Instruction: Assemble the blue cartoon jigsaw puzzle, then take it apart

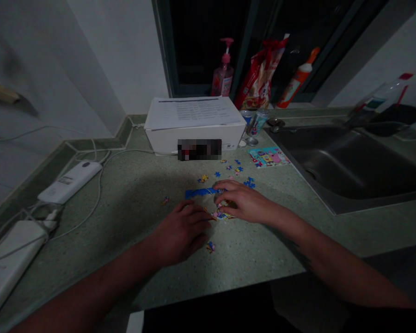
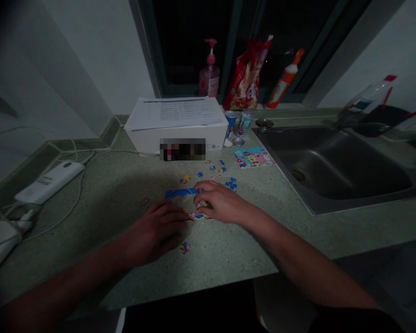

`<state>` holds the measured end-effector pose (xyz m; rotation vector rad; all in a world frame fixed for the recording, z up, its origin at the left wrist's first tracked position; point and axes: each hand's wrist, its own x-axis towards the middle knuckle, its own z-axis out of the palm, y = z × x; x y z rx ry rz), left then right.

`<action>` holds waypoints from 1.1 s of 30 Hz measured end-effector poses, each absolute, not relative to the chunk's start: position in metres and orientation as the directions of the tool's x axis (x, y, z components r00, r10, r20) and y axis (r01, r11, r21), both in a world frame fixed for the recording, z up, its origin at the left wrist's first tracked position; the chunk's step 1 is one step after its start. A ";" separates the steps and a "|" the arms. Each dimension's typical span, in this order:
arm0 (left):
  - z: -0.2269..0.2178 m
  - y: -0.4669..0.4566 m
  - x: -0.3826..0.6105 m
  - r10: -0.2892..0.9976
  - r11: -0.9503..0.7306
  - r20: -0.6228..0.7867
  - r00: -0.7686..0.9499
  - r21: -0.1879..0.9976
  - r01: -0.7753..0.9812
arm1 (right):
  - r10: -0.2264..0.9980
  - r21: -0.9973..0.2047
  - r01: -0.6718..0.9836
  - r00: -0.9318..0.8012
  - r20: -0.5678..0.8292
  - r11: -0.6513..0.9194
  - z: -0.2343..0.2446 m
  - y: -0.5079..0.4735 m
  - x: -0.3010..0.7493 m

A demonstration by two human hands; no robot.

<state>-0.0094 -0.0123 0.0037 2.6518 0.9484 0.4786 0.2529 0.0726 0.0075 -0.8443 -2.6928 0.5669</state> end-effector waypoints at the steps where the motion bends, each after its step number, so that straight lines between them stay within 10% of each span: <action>1: 0.004 -0.012 -0.009 0.652 -0.743 0.211 0.728 0.370 0.558 | 0.589 -0.436 0.488 -0.798 0.128 0.756 0.008 0.072 0.253; 23: 0.010 -0.013 -0.009 0.664 -0.741 0.280 0.693 0.370 0.561 | 0.646 -0.412 0.529 -0.730 0.224 0.741 0.017 0.076 0.256; 29: 0.016 0.012 -0.051 0.891 -0.418 0.308 0.335 0.265 0.869 | 0.690 -0.362 0.593 -0.666 0.282 0.720 0.018 0.084 0.266; 33: 0.031 0.022 -0.076 0.992 -0.121 -0.003 0.123 0.153 0.981 | 0.733 -0.336 0.653 -0.631 0.253 0.679 0.017 0.086 0.268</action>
